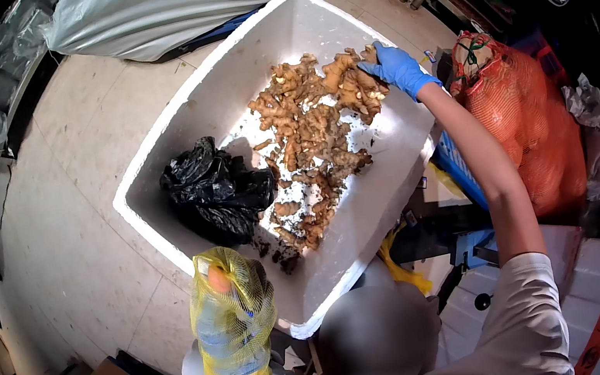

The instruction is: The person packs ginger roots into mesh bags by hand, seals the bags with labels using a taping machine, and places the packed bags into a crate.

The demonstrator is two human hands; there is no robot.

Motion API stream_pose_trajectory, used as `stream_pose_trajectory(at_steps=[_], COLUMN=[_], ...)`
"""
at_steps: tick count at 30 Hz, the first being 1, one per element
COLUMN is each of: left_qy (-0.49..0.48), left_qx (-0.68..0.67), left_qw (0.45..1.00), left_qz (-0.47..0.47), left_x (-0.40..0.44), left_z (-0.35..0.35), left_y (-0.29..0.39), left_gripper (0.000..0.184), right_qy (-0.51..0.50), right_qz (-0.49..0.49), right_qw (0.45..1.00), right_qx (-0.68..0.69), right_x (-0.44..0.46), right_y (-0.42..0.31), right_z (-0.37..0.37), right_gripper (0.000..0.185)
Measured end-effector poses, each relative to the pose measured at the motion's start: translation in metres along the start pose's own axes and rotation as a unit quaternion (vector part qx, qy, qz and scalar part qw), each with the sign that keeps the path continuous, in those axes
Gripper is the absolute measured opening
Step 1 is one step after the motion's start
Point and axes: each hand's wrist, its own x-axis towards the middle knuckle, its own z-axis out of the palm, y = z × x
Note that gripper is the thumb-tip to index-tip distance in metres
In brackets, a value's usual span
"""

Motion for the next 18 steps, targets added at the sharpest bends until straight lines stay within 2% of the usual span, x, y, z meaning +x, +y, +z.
stream_pose_trajectory(at_steps=[2, 5, 7, 8, 9, 11, 12, 13, 15, 17, 18], left_qy=[0.017, 0.07, 0.084, 0.037, 0.036, 0.089, 0.051, 0.054, -0.023, -0.033, -0.04], left_qx=[0.01, 0.021, 0.028, 0.002, -0.001, 0.072, 0.069, 0.069, 0.026, 0.061, 0.103], left_qw=[1.0, 0.997, 0.996, 0.999, 0.999, 0.993, 0.996, 0.996, 0.999, 0.997, 0.994], left_qz=[-0.005, 0.007, -0.032, -0.022, -0.019, -0.004, -0.003, -0.003, 0.011, 0.016, 0.018], left_x=[0.001, -0.001, -0.005, -0.006, -0.008, -0.01, -0.011, -0.011, -0.009, -0.009, -0.009], left_z=[0.002, 0.002, -0.002, 0.002, 0.006, 0.012, 0.006, 0.005, 0.006, 0.005, 0.002], left_y=[0.002, 0.004, 0.007, 0.011, 0.011, 0.011, 0.013, 0.014, 0.014, 0.009, 0.006], left_gripper=[0.025, 0.023, 0.021, 0.01, 0.01, 0.014, 0.023, 0.023, 0.034, 0.039, 0.045], right_qy=[0.016, -0.029, -0.029, -0.005, 0.021, 0.025, -0.001, -0.029, -0.011, 0.018, -0.025], right_qz=[0.102, 0.064, 0.056, 0.079, 0.104, 0.125, 0.08, 0.033, 0.044, 0.113, 0.059], right_qw=[0.995, 0.998, 0.998, 0.995, 0.989, 0.989, 0.996, 0.999, 0.999, 0.993, 0.995], right_qx=[0.001, -0.001, 0.031, 0.066, 0.102, 0.071, 0.032, -0.009, 0.012, -0.028, -0.074], right_x=[0.009, 0.013, 0.012, 0.012, 0.011, 0.007, 0.002, 0.001, -0.002, -0.002, -0.002], right_y=[0.0, 0.0, 0.009, 0.021, 0.02, 0.018, 0.014, 0.01, 0.024, 0.03, 0.024], right_z=[-0.003, -0.013, -0.008, 0.003, 0.001, -0.002, -0.005, -0.005, 0.005, 0.007, 0.004], right_gripper=[0.053, 0.055, 0.055, 0.054, 0.054, 0.056, 0.057, 0.057, 0.054, 0.055, 0.058])
